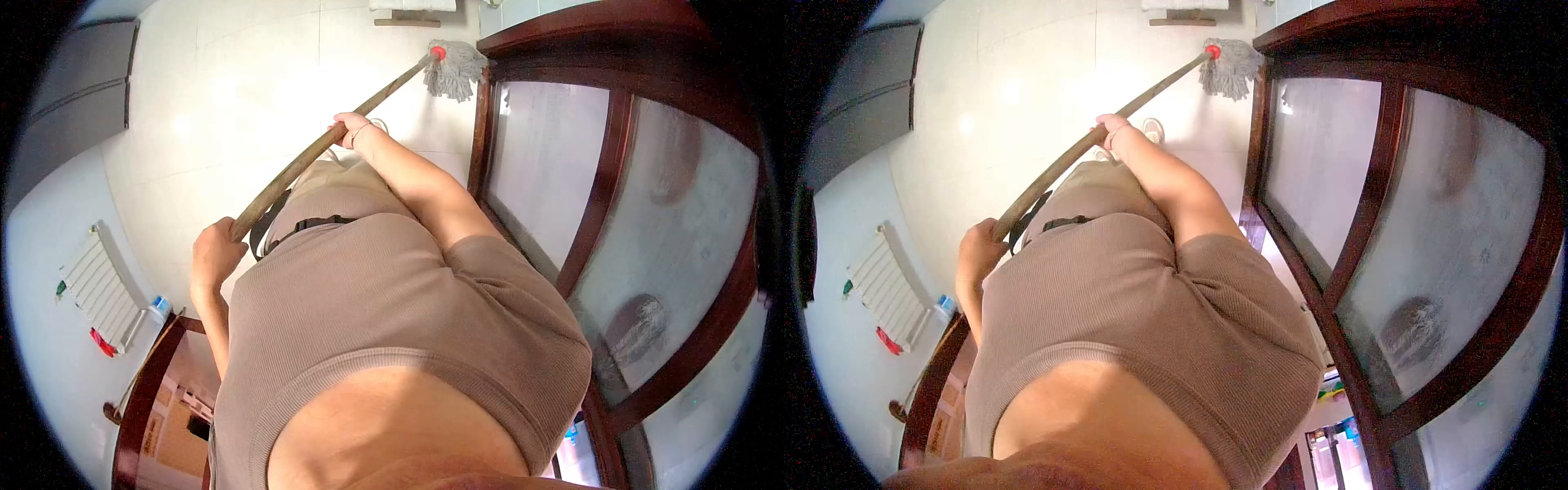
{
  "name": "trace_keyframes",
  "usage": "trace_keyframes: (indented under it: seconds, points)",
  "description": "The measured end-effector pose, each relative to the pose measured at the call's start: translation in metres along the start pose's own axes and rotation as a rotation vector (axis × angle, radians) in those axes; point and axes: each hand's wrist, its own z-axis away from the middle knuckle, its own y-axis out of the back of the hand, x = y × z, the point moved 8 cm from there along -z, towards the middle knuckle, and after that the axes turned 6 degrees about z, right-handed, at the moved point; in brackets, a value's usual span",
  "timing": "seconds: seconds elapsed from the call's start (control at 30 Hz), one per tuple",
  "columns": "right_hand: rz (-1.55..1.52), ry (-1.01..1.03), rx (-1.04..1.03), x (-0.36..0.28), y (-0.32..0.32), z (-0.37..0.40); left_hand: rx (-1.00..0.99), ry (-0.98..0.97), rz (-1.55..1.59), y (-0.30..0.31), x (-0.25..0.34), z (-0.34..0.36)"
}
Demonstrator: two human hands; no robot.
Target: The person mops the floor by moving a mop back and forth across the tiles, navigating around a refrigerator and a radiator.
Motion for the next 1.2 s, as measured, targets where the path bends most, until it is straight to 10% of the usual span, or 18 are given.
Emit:
trace_keyframes:
  seconds: [0.33, 0.6, 0.83, 1.2]
  points:
    - [-0.040, 0.002, 0.324, 0.032, -0.004, 0.005, 0.064, 0.151, 0.344, -0.028, -0.086, 0.005]
    - [-0.183, 0.355, 0.151, -0.080, -0.012, 0.023, 0.140, -0.125, 0.166, -0.033, -0.015, -0.051]
    - [0.349, 0.458, 0.282, -0.170, 0.025, 0.010, 0.129, -0.269, -0.108, -0.014, 0.095, -0.066]
    - [0.223, 0.430, 0.237, -0.115, 0.018, -0.006, 0.088, -0.458, -0.399, 0.037, 0.080, -0.061]
